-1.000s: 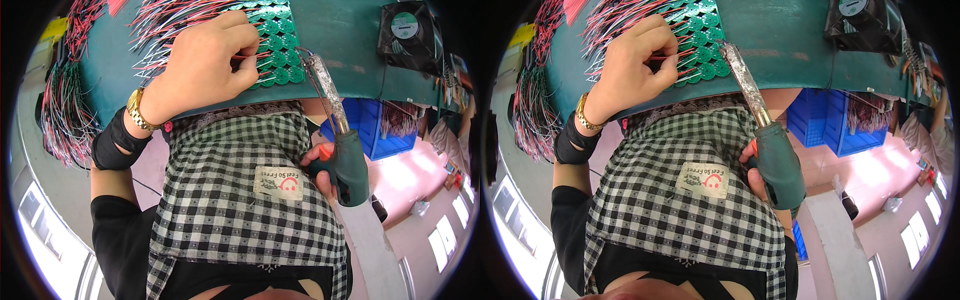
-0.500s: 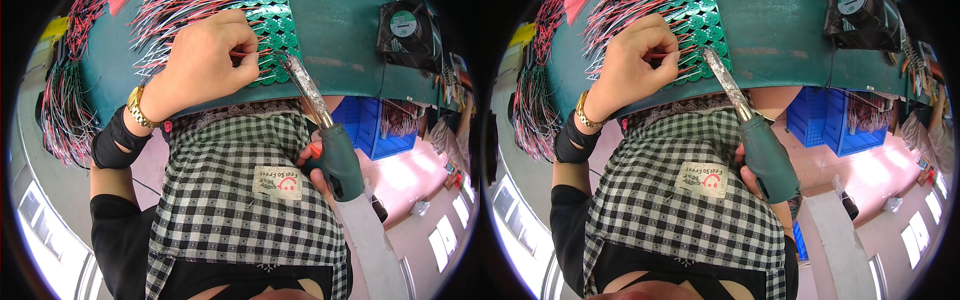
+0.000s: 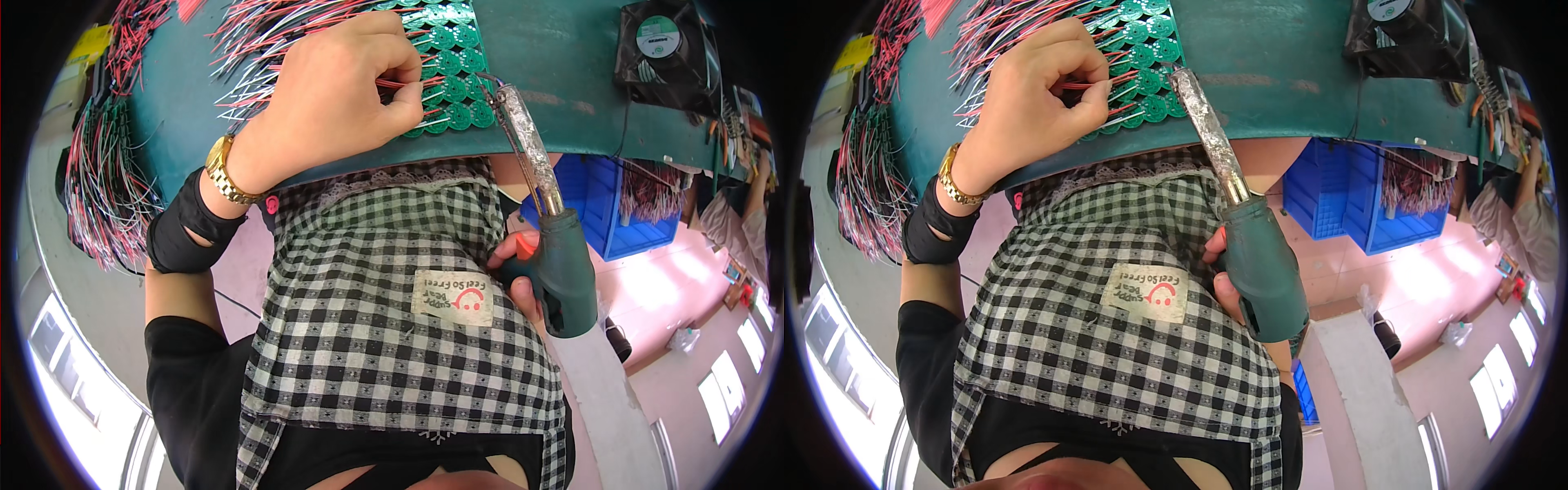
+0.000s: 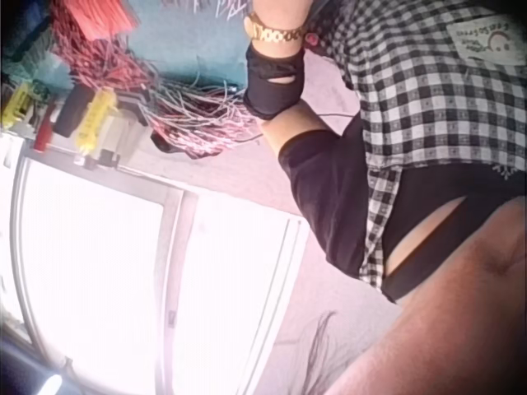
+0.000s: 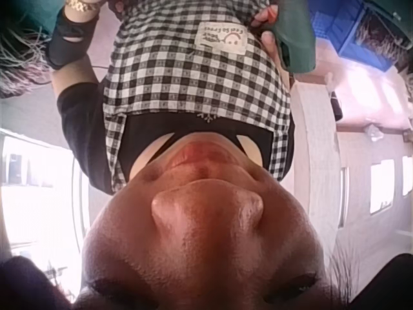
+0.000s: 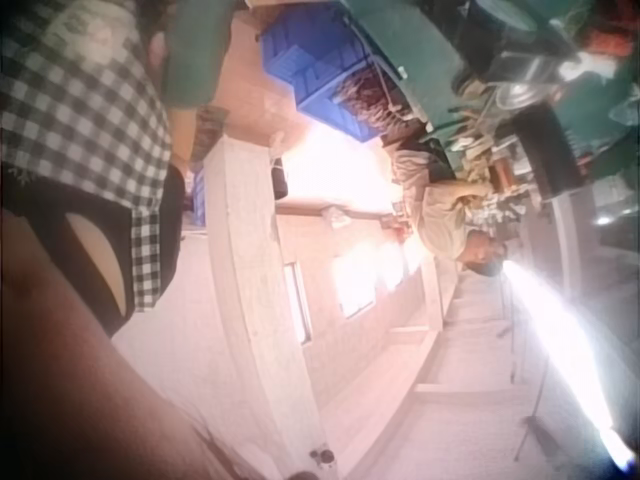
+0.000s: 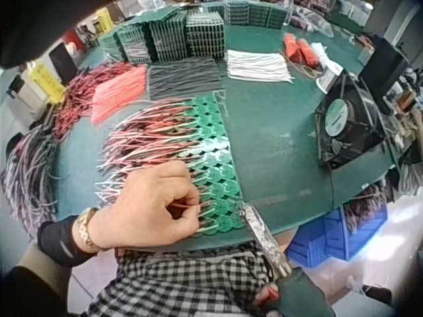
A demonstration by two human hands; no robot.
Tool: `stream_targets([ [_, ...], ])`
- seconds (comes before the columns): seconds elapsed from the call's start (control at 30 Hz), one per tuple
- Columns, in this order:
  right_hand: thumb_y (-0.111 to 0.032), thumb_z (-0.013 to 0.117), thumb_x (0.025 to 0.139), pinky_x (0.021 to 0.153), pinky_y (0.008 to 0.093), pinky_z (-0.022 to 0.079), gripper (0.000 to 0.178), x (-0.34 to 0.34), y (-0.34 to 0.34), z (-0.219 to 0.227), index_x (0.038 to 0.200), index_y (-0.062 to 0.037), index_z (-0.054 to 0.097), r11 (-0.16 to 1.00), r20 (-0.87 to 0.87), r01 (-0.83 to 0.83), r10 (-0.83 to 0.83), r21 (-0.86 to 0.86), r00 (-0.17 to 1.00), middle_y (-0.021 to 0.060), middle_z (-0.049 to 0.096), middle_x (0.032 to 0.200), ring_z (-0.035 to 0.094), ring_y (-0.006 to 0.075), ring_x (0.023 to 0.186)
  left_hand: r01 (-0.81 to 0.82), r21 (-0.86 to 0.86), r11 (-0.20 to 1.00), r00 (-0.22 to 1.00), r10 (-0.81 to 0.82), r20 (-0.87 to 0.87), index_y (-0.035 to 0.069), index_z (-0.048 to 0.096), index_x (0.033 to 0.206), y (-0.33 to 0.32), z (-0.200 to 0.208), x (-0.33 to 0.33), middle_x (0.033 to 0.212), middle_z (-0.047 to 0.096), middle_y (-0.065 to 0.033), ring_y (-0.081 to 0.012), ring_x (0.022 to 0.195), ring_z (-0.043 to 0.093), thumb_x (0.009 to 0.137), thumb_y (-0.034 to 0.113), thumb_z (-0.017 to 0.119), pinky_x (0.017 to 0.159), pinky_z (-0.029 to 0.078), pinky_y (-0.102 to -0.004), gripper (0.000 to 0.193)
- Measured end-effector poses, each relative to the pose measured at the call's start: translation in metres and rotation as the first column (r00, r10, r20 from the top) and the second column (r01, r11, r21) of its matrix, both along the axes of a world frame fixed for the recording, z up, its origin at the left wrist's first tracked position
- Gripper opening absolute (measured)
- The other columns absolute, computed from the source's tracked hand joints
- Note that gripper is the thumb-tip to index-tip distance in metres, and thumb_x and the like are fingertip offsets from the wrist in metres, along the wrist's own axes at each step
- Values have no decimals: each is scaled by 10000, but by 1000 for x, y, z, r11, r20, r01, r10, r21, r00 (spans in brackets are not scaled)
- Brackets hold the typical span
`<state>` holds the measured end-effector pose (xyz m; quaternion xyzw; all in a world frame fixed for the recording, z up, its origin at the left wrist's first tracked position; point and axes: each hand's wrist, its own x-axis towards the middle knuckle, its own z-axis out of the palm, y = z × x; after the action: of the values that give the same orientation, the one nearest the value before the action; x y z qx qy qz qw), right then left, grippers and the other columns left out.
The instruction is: The person solders red and white wire bundles onto small green circuit boards with a soldering iron at a workbench.
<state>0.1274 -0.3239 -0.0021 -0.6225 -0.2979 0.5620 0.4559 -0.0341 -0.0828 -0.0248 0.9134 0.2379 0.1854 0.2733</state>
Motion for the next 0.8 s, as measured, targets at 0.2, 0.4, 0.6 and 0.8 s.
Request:
stream_targets([
  [0.2, -247, 644, 781, 757, 306, 426, 320, 5, -6, -8, 995, -24, 561, 999, 22, -39, 39, 6, 999, 79, 571, 905, 539, 169, 837, 13, -4, 1000, 1000, -13, 6, -10, 566, 723, 1, 1, -1, 707, 505, -40, -104, 576, 543, 685, -40, 610, 529, 461, -207, 66],
  [0.4, -259, 639, 785, 763, 306, 421, 317, 5, -6, -9, 987, -27, 562, 998, 63, -68, 67, 18, 996, 76, 573, 893, 534, 171, 842, 11, -9, 1000, 1000, -11, 14, -13, 564, 721, 3, 1, -1, 699, 499, -42, -99, 580, 538, 686, -42, 605, 528, 451, -202, 62],
  [0.6, -271, 636, 786, 746, 296, 430, 335, 0, -3, -6, 985, -14, 555, 999, 19, 23, -23, 24, 1000, 77, 574, 887, 542, 159, 818, 3, -12, 1000, 1000, -3, -3, -12, 565, 745, 2, 2, -3, 719, 509, -45, -104, 587, 543, 696, -32, 617, 546, 470, -210, 74],
  [0.8, -224, 612, 872, 787, 358, 474, 475, 5, -8, -17, 1248, -37, 390, 983, 50, -89, 82, 160, 995, 128, 589, 931, 596, 215, 859, 11, 91, 996, 986, -26, 167, 6, 592, 771, 5, 5, -2, 754, 543, -47, -116, 594, 548, 719, -36, 632, 555, 476, -213, 78],
])
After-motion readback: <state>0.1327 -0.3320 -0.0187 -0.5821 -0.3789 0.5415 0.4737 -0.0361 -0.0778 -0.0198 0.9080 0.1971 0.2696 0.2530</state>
